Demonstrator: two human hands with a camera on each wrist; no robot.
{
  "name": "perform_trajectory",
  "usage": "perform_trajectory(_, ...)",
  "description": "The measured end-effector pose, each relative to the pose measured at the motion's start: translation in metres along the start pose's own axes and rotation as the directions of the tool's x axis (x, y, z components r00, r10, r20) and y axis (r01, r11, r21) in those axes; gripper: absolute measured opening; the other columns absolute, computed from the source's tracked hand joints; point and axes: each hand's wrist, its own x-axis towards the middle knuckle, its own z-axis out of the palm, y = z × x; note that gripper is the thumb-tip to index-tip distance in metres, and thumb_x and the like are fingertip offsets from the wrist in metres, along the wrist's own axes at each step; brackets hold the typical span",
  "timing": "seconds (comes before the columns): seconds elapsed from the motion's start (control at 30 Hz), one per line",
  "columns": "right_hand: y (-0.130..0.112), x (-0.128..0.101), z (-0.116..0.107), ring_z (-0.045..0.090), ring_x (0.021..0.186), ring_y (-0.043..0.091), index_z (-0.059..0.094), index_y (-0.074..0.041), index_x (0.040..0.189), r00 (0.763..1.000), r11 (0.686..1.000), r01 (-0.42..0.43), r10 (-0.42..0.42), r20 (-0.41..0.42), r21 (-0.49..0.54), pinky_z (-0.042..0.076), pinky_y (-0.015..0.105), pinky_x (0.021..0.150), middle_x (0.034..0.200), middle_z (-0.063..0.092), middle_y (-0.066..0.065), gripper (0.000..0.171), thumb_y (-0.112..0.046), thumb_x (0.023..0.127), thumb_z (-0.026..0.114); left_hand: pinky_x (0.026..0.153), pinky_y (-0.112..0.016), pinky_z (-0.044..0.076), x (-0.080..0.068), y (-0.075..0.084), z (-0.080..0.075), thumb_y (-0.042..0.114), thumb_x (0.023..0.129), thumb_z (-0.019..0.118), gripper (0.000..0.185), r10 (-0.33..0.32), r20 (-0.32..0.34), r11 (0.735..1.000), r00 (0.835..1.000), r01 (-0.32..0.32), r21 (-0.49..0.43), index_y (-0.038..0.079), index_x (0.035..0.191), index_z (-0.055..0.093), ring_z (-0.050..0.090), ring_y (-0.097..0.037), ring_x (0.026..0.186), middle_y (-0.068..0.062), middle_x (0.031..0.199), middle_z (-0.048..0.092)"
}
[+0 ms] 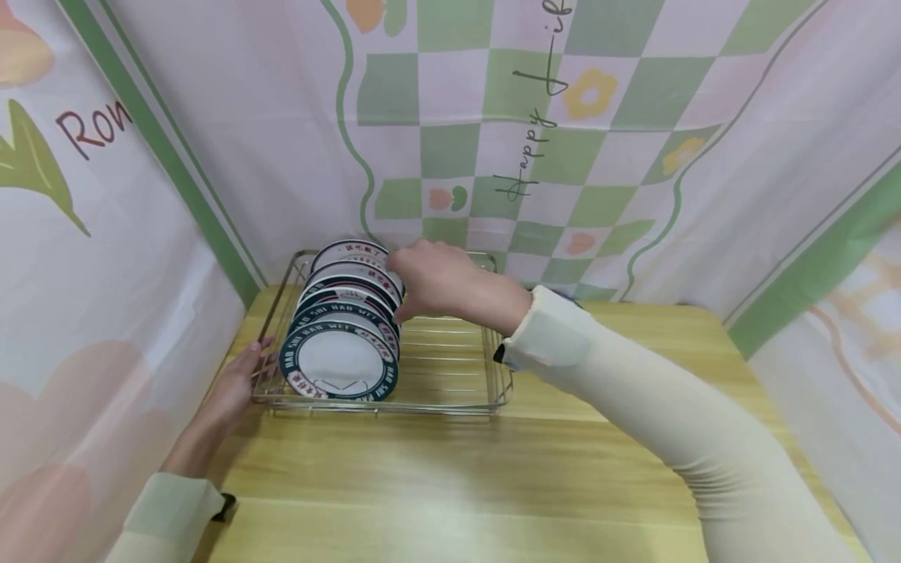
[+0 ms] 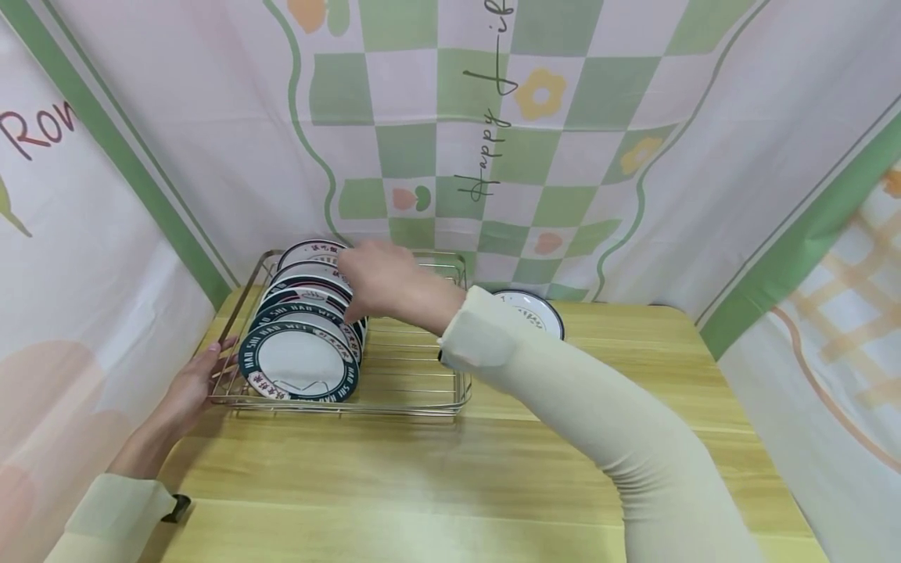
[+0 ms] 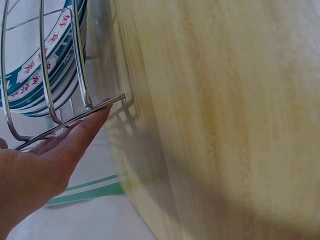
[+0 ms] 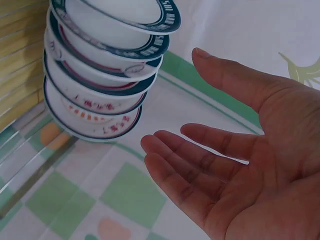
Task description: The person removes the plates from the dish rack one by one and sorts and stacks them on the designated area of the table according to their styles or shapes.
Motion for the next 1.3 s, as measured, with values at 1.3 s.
perform_trajectory(1.3,-0.050,0.056,0.066,0.053,0.067,0.006,0.073,-0.013,0.099,0.989,0.984,0.113,-0.125,0.080,0.140,0.047,0.020,0.062,0.081,0.062,-0.008,0.022,-0.028,0.092,0.086,0.092,-0.027,0.061,-0.001,0.000,0.001,0.044,0.115,0.009,0.069,0.020,0.007,0.999,1.000,-0.020,-0.036,0.001,0.169,0.005,0.053,-0.003,0.113,-0.039,0.166,0.020)
